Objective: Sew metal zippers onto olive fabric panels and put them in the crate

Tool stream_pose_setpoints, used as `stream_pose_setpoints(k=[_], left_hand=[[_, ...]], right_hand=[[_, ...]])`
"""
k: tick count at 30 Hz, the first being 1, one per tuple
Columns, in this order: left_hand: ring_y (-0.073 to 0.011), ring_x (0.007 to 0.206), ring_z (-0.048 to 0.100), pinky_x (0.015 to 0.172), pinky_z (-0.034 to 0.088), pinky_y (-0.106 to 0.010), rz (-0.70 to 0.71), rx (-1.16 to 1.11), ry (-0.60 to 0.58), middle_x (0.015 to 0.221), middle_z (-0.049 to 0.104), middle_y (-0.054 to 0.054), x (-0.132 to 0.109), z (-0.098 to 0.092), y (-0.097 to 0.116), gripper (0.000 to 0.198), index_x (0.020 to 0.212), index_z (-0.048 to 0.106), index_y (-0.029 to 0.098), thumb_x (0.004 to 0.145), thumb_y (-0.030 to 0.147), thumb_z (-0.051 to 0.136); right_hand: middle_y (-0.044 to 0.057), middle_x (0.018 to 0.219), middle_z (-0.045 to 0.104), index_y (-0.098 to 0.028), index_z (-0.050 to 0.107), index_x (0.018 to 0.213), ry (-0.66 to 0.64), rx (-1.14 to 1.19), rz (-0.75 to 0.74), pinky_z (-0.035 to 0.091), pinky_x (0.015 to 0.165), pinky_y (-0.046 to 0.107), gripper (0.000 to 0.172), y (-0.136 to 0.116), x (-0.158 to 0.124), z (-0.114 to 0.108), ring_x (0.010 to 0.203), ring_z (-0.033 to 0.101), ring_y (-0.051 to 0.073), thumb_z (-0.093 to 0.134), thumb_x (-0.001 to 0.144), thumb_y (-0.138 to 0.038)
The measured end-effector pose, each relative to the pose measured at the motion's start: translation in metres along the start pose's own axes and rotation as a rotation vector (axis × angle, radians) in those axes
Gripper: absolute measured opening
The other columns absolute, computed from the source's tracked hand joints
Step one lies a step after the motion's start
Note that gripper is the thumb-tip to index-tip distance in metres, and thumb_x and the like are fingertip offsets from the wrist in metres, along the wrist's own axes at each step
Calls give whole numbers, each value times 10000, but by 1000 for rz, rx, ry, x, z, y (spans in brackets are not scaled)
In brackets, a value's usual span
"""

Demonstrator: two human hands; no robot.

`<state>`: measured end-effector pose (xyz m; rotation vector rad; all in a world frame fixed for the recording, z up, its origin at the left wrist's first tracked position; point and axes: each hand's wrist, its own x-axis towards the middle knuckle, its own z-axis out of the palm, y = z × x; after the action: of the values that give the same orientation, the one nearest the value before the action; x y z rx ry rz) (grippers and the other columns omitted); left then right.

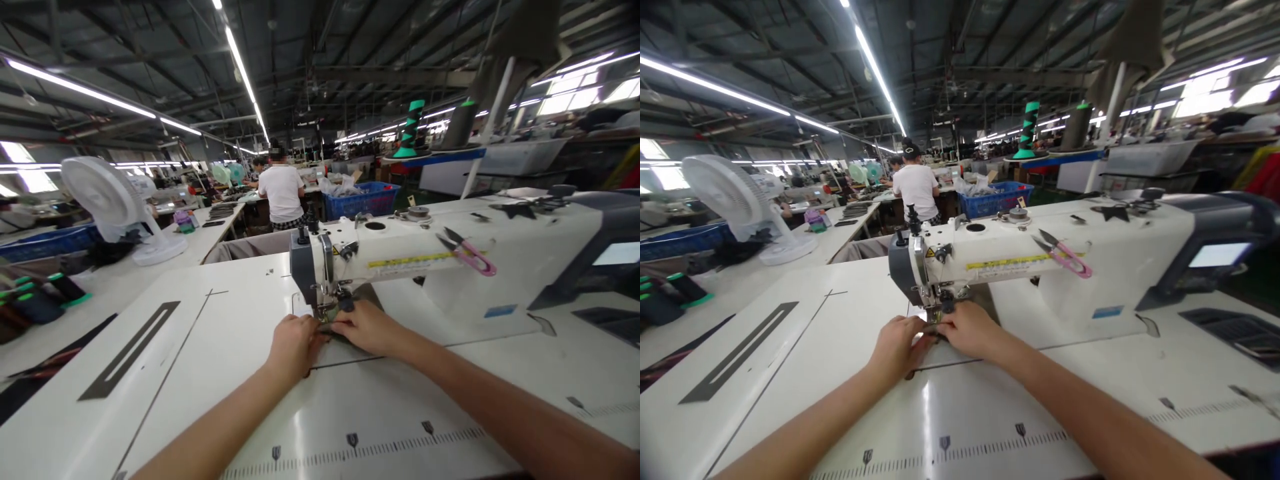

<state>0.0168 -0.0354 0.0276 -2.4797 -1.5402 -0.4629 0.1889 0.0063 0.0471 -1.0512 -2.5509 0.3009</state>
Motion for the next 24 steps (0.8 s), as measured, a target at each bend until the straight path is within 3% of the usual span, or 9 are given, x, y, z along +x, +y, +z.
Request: stream_pose_setpoints(k=[3,6,9,20,24], left_hand=[[-193,652,600,657,510,-337,82,25,-7,740,626,-49,-5,8,5,92,777,580,152,826,144,502],[-204,715,603,682,520,-335,148,53,-3,812,623,-76,-13,13,8,140,854,586,127,803,64,471],[-211,684,591,652,529,-339,174,73,1,798,612,-81,-13,14,8,148,860,589,111,779,45,483],[-204,608,572,558,533,-340,171,117,88,752,603,-63,4,26,-8,74,802,595,130,763,73,567],[-193,627,592,574,539,-311,120,83,92,742,614,-47,7,26,-14,124,794,605,154,768,64,525]], right_hand=[[81,826,704,-147,703,796,45,-56,-38,499,720,298,179,-6,-16,20,790,654,216,524,798,-138],[155,1055,644,-65,661,994,248,-187,-168,492,835,339,286,-6,-35,50,982,604,251,479,774,-49],[151,1059,643,-50,645,1023,376,-251,-242,510,833,338,321,0,-39,66,977,608,243,450,769,-27],[166,1039,647,-31,637,1002,368,-178,-243,490,872,306,309,12,-15,62,947,618,219,441,764,-11],[160,994,662,-31,634,988,393,-182,-242,520,821,310,280,13,-8,61,878,638,221,460,769,-11]])
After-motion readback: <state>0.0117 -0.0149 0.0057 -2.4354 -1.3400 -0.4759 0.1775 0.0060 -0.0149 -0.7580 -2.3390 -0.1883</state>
